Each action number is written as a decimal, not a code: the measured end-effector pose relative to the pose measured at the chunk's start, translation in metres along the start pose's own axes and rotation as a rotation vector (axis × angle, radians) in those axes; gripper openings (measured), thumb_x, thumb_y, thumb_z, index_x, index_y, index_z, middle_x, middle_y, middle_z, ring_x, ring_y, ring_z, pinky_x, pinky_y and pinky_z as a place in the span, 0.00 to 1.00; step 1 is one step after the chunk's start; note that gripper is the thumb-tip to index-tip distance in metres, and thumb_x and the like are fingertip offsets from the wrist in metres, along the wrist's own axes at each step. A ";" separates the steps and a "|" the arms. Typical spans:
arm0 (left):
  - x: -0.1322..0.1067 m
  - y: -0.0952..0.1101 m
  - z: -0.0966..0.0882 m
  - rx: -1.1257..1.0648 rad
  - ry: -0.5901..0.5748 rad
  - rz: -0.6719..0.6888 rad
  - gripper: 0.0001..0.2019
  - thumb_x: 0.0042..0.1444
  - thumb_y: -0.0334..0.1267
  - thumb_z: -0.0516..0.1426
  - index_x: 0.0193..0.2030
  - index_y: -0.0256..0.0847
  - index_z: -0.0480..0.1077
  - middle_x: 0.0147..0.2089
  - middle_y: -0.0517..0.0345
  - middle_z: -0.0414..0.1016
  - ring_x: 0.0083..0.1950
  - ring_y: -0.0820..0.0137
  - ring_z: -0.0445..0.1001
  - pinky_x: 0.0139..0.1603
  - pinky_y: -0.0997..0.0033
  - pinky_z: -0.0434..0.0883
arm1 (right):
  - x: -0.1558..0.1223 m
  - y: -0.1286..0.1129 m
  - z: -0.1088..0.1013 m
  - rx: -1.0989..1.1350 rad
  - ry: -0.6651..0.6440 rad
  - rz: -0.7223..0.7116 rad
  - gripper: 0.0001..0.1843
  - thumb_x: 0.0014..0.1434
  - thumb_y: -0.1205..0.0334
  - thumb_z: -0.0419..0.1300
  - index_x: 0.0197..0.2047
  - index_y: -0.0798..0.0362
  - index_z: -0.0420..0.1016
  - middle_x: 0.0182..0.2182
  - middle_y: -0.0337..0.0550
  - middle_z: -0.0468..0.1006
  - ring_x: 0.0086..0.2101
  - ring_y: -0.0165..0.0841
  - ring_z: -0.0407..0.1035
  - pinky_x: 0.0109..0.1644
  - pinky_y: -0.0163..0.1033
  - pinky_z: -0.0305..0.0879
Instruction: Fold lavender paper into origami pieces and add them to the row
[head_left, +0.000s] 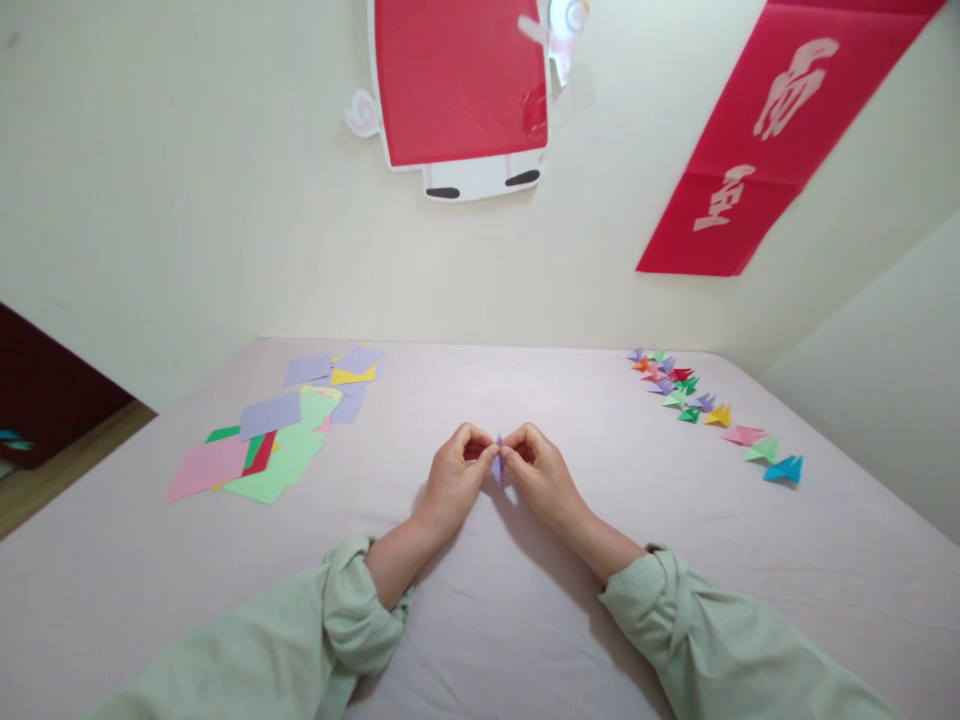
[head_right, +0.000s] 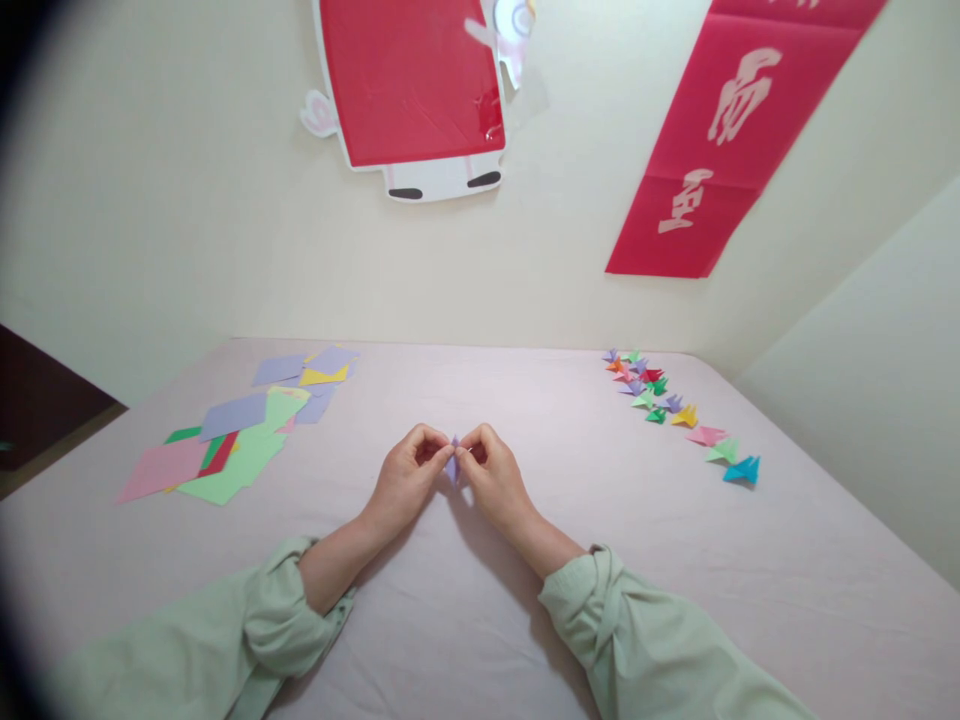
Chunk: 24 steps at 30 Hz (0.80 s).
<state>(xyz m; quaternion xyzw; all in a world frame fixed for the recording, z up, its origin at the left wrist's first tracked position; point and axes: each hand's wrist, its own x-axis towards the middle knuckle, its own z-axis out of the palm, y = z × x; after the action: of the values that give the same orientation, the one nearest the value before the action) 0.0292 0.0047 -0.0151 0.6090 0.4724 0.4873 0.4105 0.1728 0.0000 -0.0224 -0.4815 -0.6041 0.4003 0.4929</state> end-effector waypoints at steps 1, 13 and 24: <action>0.000 -0.002 0.001 -0.017 -0.002 -0.003 0.05 0.55 0.37 0.58 0.34 0.39 0.67 0.34 0.60 0.71 0.36 0.72 0.72 0.40 0.73 0.68 | 0.000 0.000 0.000 0.001 0.011 -0.001 0.07 0.59 0.58 0.57 0.32 0.51 0.65 0.24 0.34 0.68 0.25 0.30 0.64 0.31 0.36 0.60; 0.001 -0.005 0.002 -0.096 -0.104 -0.108 0.09 0.54 0.41 0.58 0.30 0.38 0.68 0.28 0.62 0.69 0.30 0.74 0.67 0.34 0.74 0.64 | 0.002 -0.003 -0.003 -0.019 0.079 -0.065 0.05 0.57 0.59 0.57 0.32 0.51 0.67 0.28 0.36 0.69 0.29 0.31 0.65 0.34 0.37 0.61; 0.000 -0.005 0.002 0.005 -0.047 -0.070 0.07 0.54 0.39 0.57 0.30 0.39 0.65 0.28 0.64 0.67 0.30 0.75 0.65 0.33 0.75 0.63 | 0.002 -0.005 -0.004 -0.049 0.040 -0.068 0.04 0.57 0.60 0.57 0.34 0.51 0.66 0.29 0.36 0.70 0.28 0.30 0.64 0.33 0.36 0.61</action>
<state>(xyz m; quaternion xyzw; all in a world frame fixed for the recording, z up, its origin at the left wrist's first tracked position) 0.0301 0.0058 -0.0203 0.6045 0.4850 0.4568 0.4368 0.1756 0.0010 -0.0164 -0.4803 -0.6198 0.3589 0.5062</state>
